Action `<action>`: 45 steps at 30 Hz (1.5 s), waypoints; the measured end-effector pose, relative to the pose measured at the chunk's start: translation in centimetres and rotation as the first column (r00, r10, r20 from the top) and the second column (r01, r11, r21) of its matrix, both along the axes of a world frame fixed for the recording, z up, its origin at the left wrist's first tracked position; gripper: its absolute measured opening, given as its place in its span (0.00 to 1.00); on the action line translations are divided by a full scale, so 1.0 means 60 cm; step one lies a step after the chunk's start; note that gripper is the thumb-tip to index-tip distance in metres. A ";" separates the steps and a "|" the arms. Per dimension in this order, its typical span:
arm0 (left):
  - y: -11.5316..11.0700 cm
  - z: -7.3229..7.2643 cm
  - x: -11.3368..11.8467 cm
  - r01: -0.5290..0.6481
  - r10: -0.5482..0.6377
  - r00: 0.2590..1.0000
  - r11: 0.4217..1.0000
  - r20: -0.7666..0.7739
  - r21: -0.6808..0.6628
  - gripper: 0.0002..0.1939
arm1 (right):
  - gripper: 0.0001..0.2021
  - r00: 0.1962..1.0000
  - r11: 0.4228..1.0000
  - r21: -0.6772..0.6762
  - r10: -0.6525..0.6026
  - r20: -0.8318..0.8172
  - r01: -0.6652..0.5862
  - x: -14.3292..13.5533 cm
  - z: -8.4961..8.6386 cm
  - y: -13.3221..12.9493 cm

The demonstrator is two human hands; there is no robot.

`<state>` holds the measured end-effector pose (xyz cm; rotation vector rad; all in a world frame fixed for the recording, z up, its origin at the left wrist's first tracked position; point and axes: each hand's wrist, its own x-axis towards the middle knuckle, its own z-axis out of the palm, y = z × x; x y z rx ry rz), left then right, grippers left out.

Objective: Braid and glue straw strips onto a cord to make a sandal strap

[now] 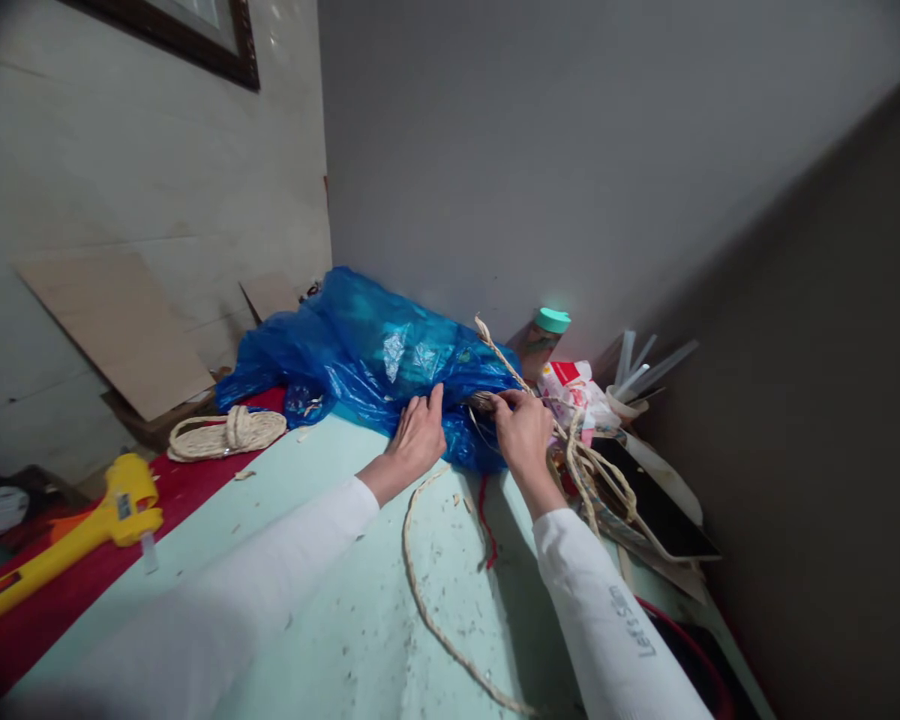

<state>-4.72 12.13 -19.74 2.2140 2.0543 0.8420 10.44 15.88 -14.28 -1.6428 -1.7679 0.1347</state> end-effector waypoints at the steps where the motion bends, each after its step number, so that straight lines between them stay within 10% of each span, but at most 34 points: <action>1: 0.001 0.001 0.000 0.003 -0.003 1.000 1.000 -0.006 -0.005 0.34 | 0.15 1.000 1.000 0.001 0.001 0.014 -0.001 0.002 0.001 -0.001; 34: -0.003 0.022 0.000 0.065 -0.046 0.966 0.996 -0.253 0.065 0.31 | 0.15 0.956 0.989 -0.113 0.125 0.264 -0.098 -0.023 -0.027 -0.020; 45: 0.009 0.014 0.009 0.040 -0.043 0.931 0.999 -0.361 -0.015 0.32 | 0.16 0.888 0.983 -0.151 0.158 0.432 -0.102 -0.008 0.010 -0.030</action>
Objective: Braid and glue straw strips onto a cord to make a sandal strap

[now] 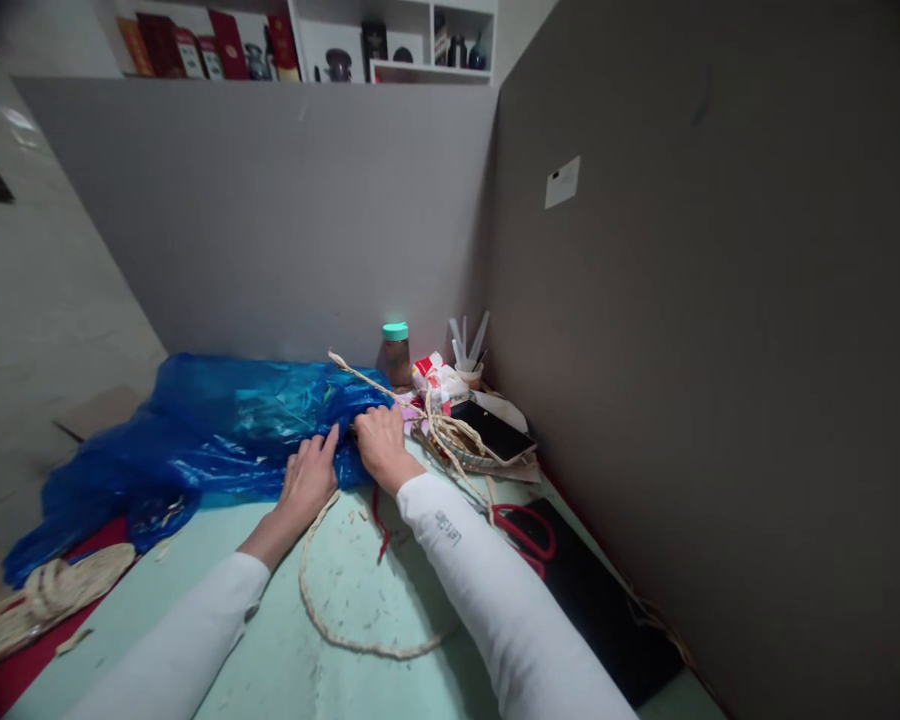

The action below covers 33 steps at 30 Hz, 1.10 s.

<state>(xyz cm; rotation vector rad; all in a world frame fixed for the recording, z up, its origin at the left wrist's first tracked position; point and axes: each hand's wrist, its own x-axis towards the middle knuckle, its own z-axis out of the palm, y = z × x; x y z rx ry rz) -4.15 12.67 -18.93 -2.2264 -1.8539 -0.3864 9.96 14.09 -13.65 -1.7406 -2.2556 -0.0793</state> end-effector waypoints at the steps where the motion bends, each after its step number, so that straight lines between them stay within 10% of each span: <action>1: -0.001 0.000 0.001 -0.007 0.007 1.000 1.000 0.001 -0.003 0.33 | 0.16 1.000 1.000 -0.008 0.000 0.007 0.000 0.003 0.003 0.000; 14: -0.006 -0.004 0.007 -0.072 0.072 0.997 0.997 0.018 -0.003 0.32 | 0.16 0.935 0.971 -0.079 -0.240 -0.260 0.227 0.042 0.019 0.025; 22: -0.007 -0.010 0.001 -0.079 0.079 0.990 0.997 0.114 0.002 0.30 | 0.11 0.725 0.918 0.124 -0.209 -0.656 0.376 0.152 0.086 -0.045; 27: -0.024 0.004 -0.012 -0.028 0.030 0.988 0.999 0.150 -0.015 0.26 | 0.16 0.494 0.986 0.094 0.014 -0.870 0.138 0.180 0.092 -0.141; 33: -0.075 0.040 -0.014 0.099 -0.096 0.980 0.995 0.173 -0.008 0.20 | 0.14 0.221 0.981 0.028 0.071 -0.973 -0.192 0.154 0.034 -0.205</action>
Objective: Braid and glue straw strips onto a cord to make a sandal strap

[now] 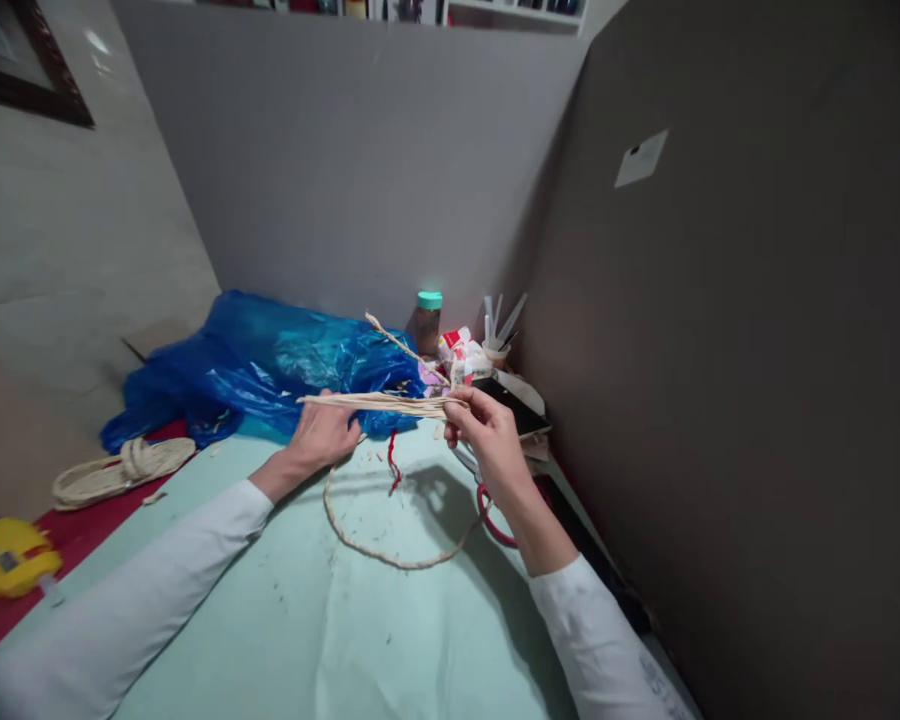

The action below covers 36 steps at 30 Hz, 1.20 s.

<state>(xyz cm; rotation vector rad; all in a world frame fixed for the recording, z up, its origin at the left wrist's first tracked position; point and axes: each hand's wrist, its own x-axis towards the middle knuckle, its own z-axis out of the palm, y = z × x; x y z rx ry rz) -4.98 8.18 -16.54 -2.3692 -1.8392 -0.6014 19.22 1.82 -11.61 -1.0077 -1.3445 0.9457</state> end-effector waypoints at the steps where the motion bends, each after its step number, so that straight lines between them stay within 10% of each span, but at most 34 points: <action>1: -0.009 0.011 -0.002 0.012 -0.012 1.000 1.000 0.020 0.008 0.22 | 0.13 0.999 0.999 -0.009 0.036 -0.026 -0.036 -0.001 -0.009 -0.002; 6: -0.062 0.086 -0.011 0.039 -0.043 0.978 0.999 0.202 0.021 0.24 | 0.08 0.967 0.966 -0.055 0.253 0.007 -0.253 -0.005 -0.020 -0.010; 9: -0.101 0.114 0.000 0.360 -0.216 0.838 0.909 0.500 -0.210 0.21 | 0.08 0.944 0.957 -0.070 0.288 0.163 -0.280 -0.016 -0.009 -0.026; 12: -0.138 0.106 0.022 0.532 -0.125 0.653 0.777 0.747 -0.335 0.14 | 0.08 0.942 0.958 -0.066 0.285 0.179 -0.278 -0.033 -0.008 -0.040; 20: -0.186 0.057 0.060 0.545 -0.049 0.385 0.818 0.922 -0.184 0.06 | 0.08 0.914 0.925 -0.047 0.364 -0.182 -0.377 -0.072 -0.057 -0.050; 28: -0.198 0.051 0.069 0.506 -0.012 0.398 0.837 0.917 -0.208 0.10 | 0.09 0.937 0.950 -0.054 0.294 -0.187 -0.308 -0.069 -0.058 -0.048; 36: -0.204 0.037 0.063 0.657 0.045 0.439 0.665 0.897 -0.355 0.11 | 0.14 0.827 0.851 -0.189 0.385 -0.410 -0.490 -0.065 -0.034 -0.062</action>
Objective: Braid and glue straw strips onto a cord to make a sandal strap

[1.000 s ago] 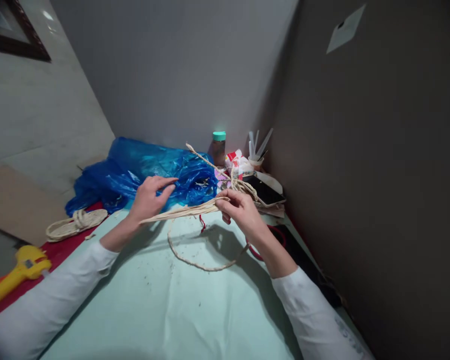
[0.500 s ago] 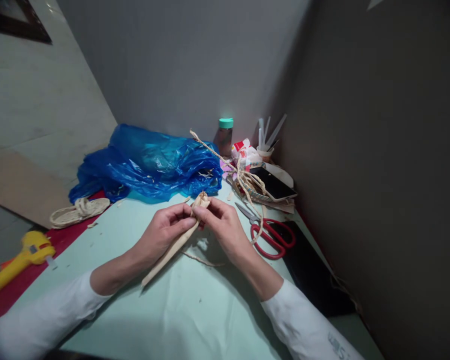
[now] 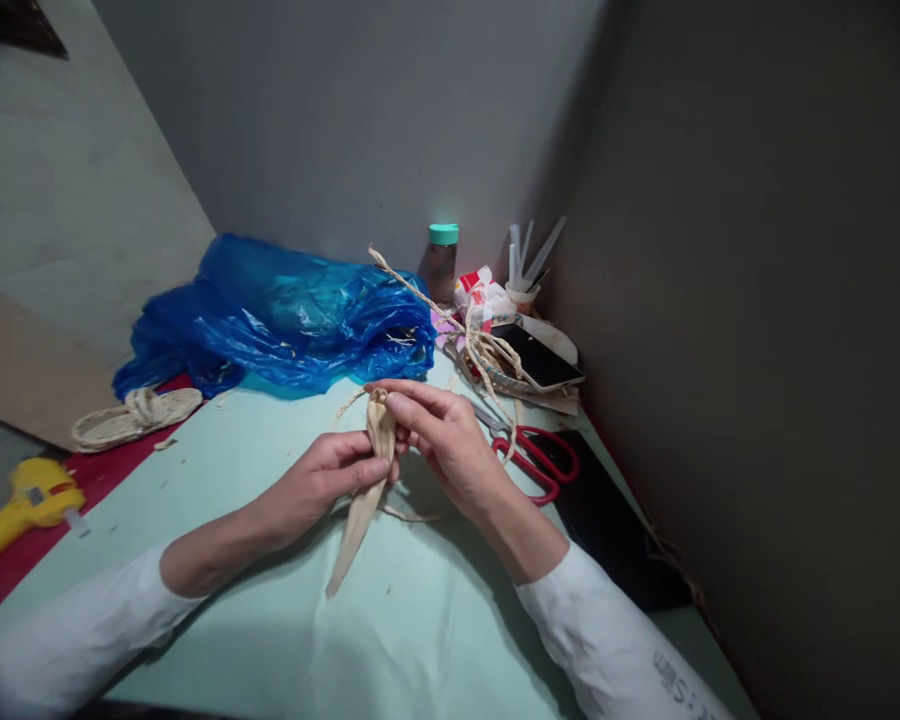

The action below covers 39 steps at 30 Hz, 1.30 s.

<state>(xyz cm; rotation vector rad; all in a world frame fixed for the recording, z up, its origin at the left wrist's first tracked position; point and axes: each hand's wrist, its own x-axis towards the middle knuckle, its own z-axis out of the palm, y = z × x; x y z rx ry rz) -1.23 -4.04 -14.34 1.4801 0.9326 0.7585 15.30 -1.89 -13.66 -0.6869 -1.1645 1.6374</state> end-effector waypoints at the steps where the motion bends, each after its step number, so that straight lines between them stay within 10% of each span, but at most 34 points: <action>1: -0.001 -0.003 -0.001 0.035 -0.034 0.999 0.999 0.023 -0.039 0.12 | 0.14 0.999 0.999 0.003 0.042 0.016 -0.042 0.002 0.004 -0.001; 7: -0.009 -0.012 -0.001 0.113 -0.080 0.985 0.969 0.153 -0.219 0.13 | 0.11 0.987 0.989 0.066 0.123 0.103 -0.131 0.010 0.003 0.004; 13: -0.002 -0.016 -0.002 0.056 0.031 0.950 0.962 0.311 -0.267 0.08 | 0.11 0.995 0.994 0.041 -0.103 0.014 0.102 -0.001 -0.017 0.017; 19: 0.027 -0.003 -0.027 -0.133 0.134 0.991 0.990 -0.009 0.054 0.10 | 0.07 0.962 0.955 0.181 -0.254 0.097 0.234 -0.006 -0.014 0.009; 26: 0.040 0.028 -0.068 0.065 0.168 0.850 0.907 -0.499 0.417 0.15 | 0.06 0.904 0.927 0.308 -0.307 0.299 0.213 -0.019 -0.013 -0.009; 33: 0.019 0.036 -0.052 0.072 0.067 0.919 0.941 -0.388 0.332 0.14 | 0.09 0.718 0.668 0.741 -0.549 0.428 0.068 -0.018 0.000 -0.031; 39: 0.010 0.046 -0.032 0.002 0.164 0.925 0.901 -0.343 0.435 0.13 | 0.08 0.798 0.765 0.637 -0.440 0.413 0.092 -0.014 0.010 -0.027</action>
